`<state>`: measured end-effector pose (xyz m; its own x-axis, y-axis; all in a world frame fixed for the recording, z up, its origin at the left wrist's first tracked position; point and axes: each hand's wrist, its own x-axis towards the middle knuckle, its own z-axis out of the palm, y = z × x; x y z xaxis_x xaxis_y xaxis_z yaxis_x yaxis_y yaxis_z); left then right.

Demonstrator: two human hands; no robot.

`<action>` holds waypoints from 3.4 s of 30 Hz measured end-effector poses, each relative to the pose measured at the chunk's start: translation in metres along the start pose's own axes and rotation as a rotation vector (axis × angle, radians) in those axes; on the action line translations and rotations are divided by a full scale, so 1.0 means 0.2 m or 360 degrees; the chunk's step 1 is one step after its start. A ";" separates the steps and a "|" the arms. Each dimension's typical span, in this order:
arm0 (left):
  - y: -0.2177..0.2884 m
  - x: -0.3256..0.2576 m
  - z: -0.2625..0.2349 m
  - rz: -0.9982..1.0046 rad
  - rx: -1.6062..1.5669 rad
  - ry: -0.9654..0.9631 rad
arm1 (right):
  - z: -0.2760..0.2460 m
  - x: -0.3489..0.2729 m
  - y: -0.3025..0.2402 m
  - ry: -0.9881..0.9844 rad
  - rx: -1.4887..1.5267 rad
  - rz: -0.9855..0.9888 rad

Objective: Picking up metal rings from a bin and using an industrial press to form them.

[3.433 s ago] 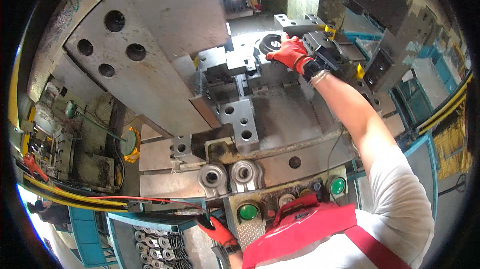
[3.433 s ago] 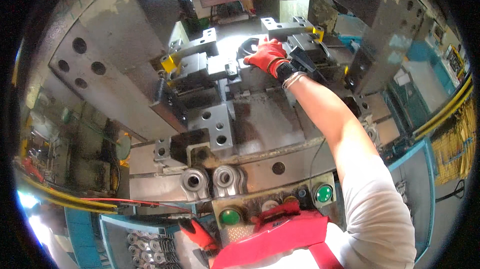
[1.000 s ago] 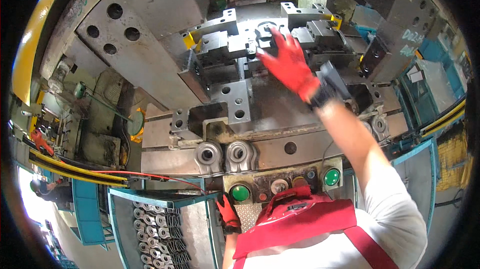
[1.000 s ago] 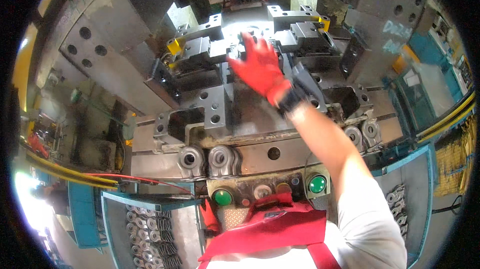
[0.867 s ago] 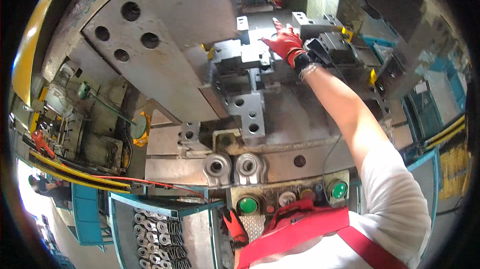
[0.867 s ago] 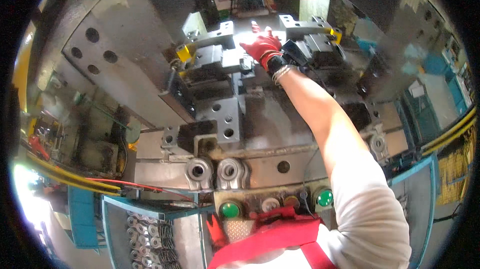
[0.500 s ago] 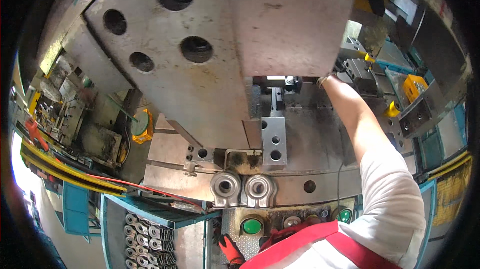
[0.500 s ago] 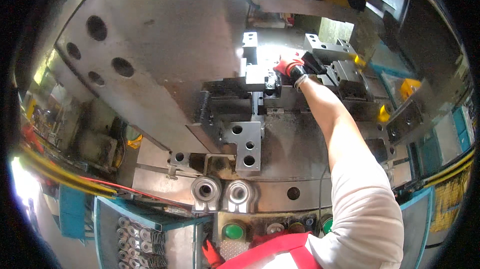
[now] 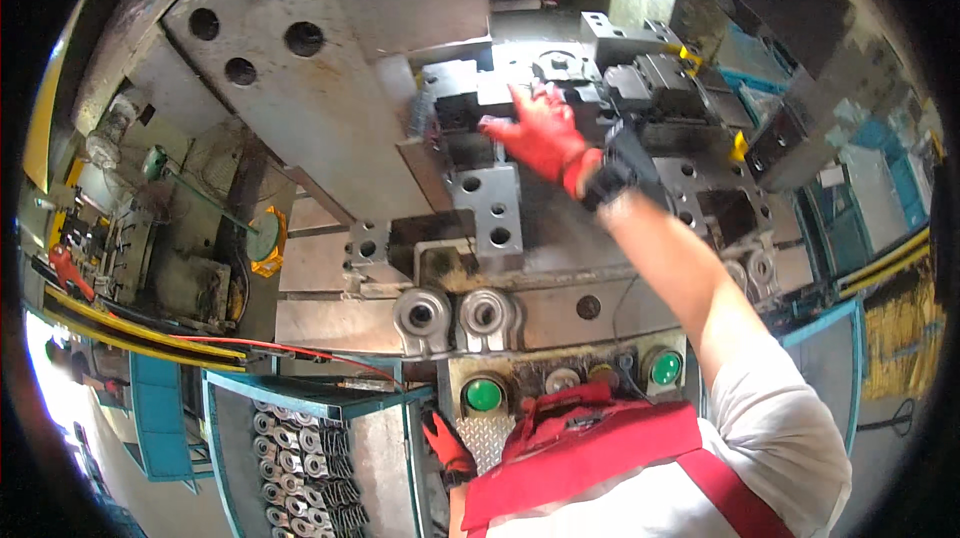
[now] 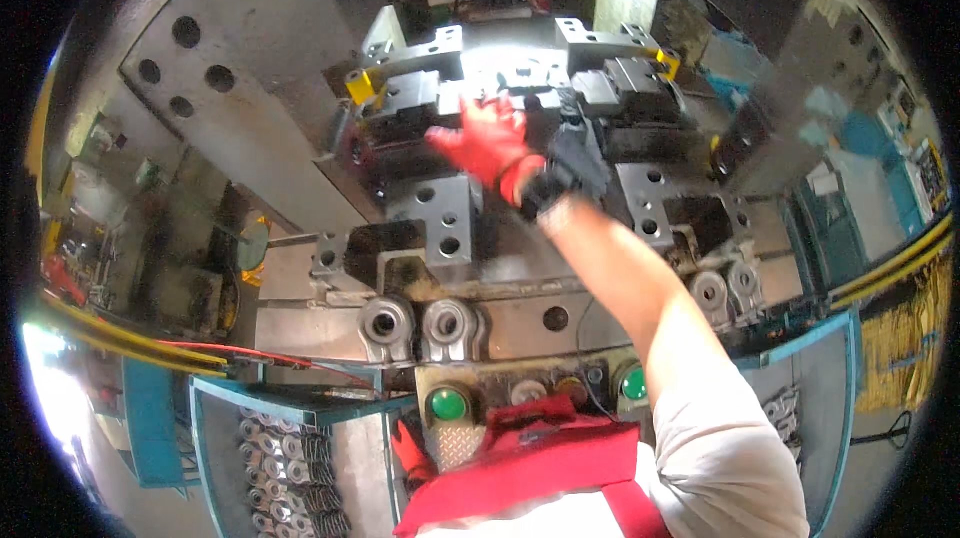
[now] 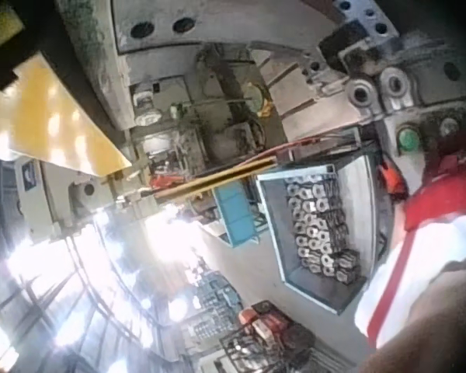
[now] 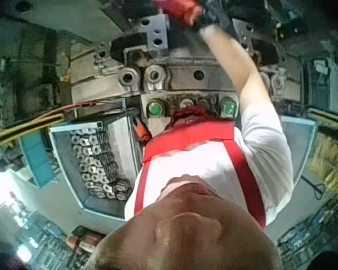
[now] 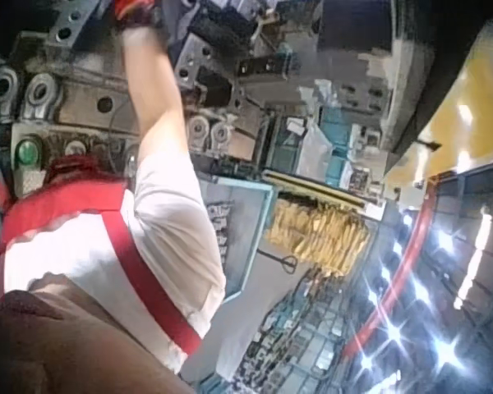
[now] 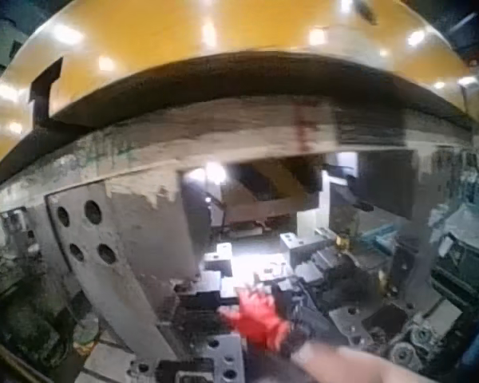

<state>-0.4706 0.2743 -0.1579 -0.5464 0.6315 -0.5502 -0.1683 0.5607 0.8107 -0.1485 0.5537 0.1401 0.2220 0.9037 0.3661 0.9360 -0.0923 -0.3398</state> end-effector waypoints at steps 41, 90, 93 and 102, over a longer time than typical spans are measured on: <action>-0.03 -0.04 0.23 0.0618 0.0841 -0.0175 | 0.31 -2.22 1.20 -0.0193 0.0628 0.1455; 1.99 -0.54 2.59 0.1774 0.1612 -0.0391 | 0.08 -2.46 1.03 -0.0071 0.1083 0.2014; 1.98 -0.57 2.47 0.2019 0.1345 -0.0340 | -0.01 -2.35 1.10 0.0379 0.1079 0.1793; 1.64 -0.83 1.43 0.2444 0.0637 -0.0824 | -0.24 -1.86 1.58 0.0552 0.0071 0.0860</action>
<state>-0.1994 0.5063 0.1414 0.3311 0.7404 0.5850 0.4823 -0.6657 0.5695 0.0788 0.1673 -0.0617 0.7415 0.5463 0.3895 0.6569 -0.4726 -0.5876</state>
